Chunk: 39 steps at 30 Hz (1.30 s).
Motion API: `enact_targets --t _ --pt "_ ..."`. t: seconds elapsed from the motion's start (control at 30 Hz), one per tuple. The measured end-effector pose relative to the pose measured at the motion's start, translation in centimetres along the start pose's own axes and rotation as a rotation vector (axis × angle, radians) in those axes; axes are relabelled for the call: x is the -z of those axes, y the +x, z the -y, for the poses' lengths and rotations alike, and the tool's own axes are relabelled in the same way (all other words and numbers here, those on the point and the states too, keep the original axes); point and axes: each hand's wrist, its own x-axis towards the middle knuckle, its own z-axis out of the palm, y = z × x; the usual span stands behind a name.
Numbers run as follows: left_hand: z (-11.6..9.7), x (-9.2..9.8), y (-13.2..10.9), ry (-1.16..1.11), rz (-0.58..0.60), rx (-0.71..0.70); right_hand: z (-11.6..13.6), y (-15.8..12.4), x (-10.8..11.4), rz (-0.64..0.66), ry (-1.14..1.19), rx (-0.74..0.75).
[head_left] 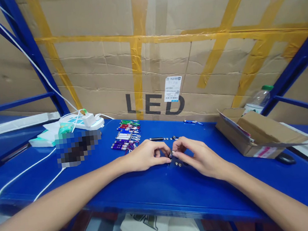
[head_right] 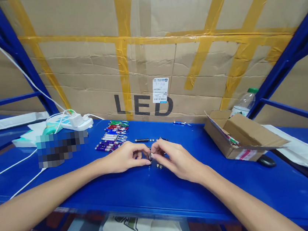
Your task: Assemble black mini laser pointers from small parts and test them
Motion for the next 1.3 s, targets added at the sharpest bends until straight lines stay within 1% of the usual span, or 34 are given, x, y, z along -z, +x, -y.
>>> enact_targets --t 0.23,0.33,0.5,0.8,0.93,1.2,1.3 --pt "0.06 -0.04 0.03 -0.036 -0.008 0.009 -0.20 0.01 0.10 -0.088 0.037 0.002" --pt "0.14 -0.06 0.03 -0.043 -0.010 0.011 -0.23 0.08 0.12 -0.084 0.070 0.008" --pt "0.18 -0.01 0.02 -0.030 -0.007 0.000 -0.20 0.28 0.20 -0.062 0.051 0.035" --pt "-0.02 -0.06 0.00 -0.037 0.005 -0.003 -0.71 0.30 0.03 -0.071 -0.008 0.097" --pt "0.17 -0.08 0.00 -0.030 0.005 -0.010 -0.38 0.37 0.19 -0.073 0.025 0.109" --pt "0.19 -0.07 0.01 -0.062 0.016 -0.022 0.08 0.35 0.17 -0.063 0.101 0.017" --pt "0.22 -0.06 0.01 -0.059 0.015 -0.022 0.06 0.40 0.14 -0.040 0.117 0.016"
